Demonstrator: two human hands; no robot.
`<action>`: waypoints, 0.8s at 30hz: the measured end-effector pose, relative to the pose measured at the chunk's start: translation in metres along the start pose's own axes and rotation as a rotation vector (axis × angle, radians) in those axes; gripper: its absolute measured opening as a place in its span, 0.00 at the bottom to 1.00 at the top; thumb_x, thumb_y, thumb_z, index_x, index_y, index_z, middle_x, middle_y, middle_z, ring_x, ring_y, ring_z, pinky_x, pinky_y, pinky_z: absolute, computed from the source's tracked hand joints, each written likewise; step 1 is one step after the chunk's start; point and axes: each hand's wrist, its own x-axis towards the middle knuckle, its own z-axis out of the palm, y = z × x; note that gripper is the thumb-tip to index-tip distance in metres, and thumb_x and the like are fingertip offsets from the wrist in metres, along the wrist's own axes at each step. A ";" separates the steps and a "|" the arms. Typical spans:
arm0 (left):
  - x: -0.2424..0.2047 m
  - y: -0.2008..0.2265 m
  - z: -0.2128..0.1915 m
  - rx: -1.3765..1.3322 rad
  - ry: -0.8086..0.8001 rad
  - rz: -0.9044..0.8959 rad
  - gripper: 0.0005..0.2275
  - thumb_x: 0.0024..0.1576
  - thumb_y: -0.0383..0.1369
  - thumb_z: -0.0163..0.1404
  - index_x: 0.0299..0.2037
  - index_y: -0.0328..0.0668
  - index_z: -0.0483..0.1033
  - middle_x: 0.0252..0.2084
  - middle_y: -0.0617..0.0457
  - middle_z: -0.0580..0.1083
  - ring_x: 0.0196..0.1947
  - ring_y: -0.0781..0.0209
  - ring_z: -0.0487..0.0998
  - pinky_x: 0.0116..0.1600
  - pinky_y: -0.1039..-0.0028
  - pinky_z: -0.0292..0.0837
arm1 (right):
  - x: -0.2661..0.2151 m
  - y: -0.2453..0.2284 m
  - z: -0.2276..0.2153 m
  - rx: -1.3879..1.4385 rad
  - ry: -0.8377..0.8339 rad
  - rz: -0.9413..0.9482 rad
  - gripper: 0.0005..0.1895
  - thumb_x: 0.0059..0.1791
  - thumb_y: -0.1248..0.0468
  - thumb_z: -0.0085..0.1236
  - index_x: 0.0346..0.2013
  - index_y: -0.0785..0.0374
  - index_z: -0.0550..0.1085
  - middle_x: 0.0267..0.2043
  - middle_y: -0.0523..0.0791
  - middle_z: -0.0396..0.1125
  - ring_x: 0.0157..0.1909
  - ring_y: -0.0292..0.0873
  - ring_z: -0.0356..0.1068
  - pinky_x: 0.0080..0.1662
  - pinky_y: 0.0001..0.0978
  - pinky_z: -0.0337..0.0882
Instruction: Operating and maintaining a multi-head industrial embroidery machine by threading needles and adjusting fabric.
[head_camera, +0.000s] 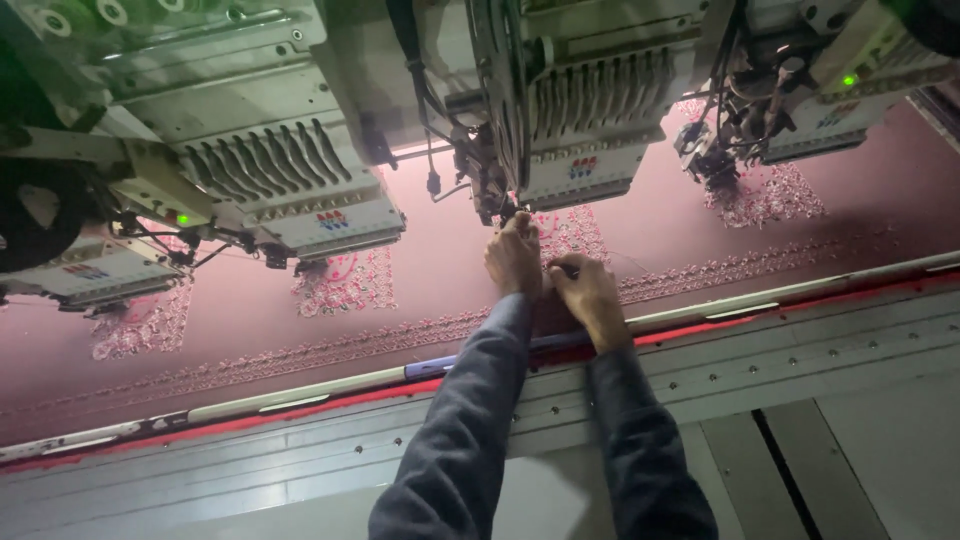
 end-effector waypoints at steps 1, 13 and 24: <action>-0.003 -0.003 -0.003 -0.015 -0.012 0.020 0.08 0.57 0.42 0.50 0.43 0.68 0.82 0.28 0.42 0.80 0.37 0.36 0.83 0.47 0.45 0.79 | 0.000 -0.001 -0.001 -0.013 -0.015 0.019 0.14 0.49 0.48 0.58 0.48 0.39 0.81 0.47 0.42 0.77 0.55 0.51 0.75 0.60 0.46 0.71; -0.056 -0.009 -0.095 -0.306 -0.250 0.828 0.05 0.57 0.38 0.54 0.41 0.63 0.81 0.42 0.54 0.75 0.41 0.45 0.79 0.43 0.60 0.79 | 0.021 -0.026 -0.021 0.742 -0.025 0.212 0.14 0.50 0.65 0.54 0.48 0.61 0.80 0.42 0.54 0.76 0.41 0.49 0.78 0.41 0.40 0.79; -0.049 -0.033 -0.085 -0.600 -0.620 0.917 0.05 0.65 0.29 0.44 0.45 0.44 0.73 0.37 0.47 0.73 0.40 0.43 0.77 0.45 0.57 0.75 | 0.025 -0.054 -0.047 1.091 -0.249 0.380 0.15 0.48 0.61 0.50 0.46 0.64 0.75 0.22 0.31 0.48 0.21 0.26 0.47 0.25 0.21 0.52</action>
